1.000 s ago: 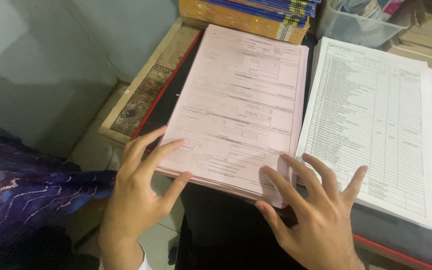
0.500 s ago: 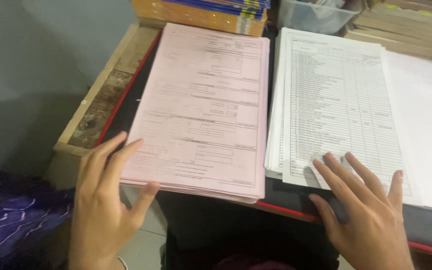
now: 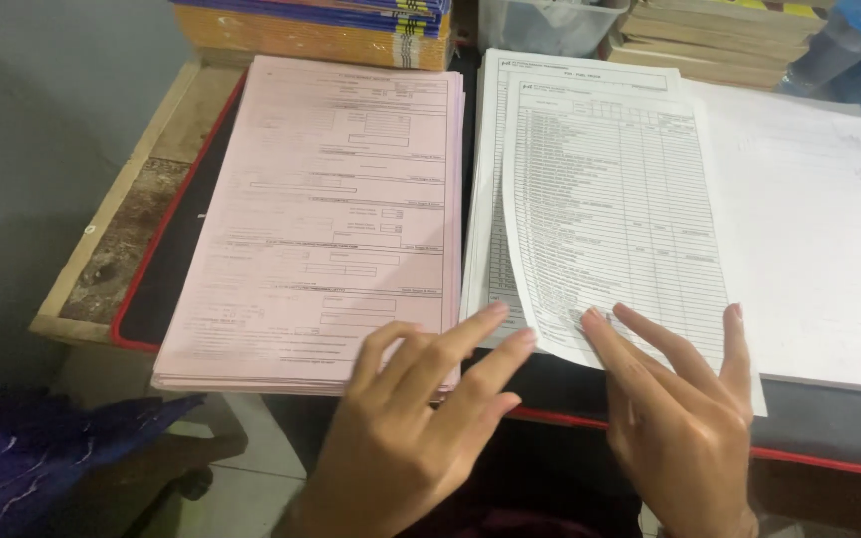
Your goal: Sorting and organizing various printed forms and documents on a desk
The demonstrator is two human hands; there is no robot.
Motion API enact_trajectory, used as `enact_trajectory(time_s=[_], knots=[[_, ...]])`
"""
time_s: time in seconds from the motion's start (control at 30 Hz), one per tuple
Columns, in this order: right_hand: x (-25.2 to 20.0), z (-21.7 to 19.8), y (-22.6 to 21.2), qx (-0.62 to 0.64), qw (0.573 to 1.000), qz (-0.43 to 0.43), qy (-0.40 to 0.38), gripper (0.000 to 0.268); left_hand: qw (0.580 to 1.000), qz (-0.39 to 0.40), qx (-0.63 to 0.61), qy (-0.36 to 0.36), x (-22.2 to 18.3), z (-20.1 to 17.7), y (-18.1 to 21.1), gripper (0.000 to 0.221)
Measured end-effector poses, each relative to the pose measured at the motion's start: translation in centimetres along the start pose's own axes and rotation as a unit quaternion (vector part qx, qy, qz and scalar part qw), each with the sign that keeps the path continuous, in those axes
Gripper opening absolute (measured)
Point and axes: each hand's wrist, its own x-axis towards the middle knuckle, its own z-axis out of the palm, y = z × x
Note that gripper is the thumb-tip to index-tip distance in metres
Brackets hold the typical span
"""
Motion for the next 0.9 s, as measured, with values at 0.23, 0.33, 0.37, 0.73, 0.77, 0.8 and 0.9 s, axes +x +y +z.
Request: enact_trajectory(time_s=[0.23,0.33,0.37,0.73,0.77,0.8,0.9], knots=[[-0.4,-0.1,-0.1,0.050,0.999,-0.013,0.017,0.026,0.996,0.026,-0.079,0.028,2.4,2.5,0.9,0.007],[-1.3,-0.2,1.0,0.040,0.999,-0.007,0.028,0.038,0.996,0.029,-0.082,0.031,2.8,2.0,0.8,0.002],[-1.6,-0.3,1.5,0.037,0.999,0.002,0.034,0.040,0.996,0.018,-0.075,0.039,2.9,1.7,0.8,0.004],[-3.6,-0.6,4.2,0.035,0.993,0.063,0.090,0.036,0.996,-0.062,-0.055,0.041,0.9,-1.3,-0.3,0.020],[-3.5,-0.6,4.2,0.042,0.994,0.057,0.086,0.037,0.995,-0.069,-0.053,0.048,0.7,-1.5,-0.4,0.018],[-3.4,-0.6,4.2,0.050,0.994,0.052,0.082,0.038,0.994,-0.075,-0.051,0.055,0.4,-1.6,-0.6,0.017],[-3.6,-0.3,4.2,0.051,0.994,0.045,0.082,0.039,0.994,-0.089,-0.035,0.056,-0.3,-1.9,-1.2,0.016]])
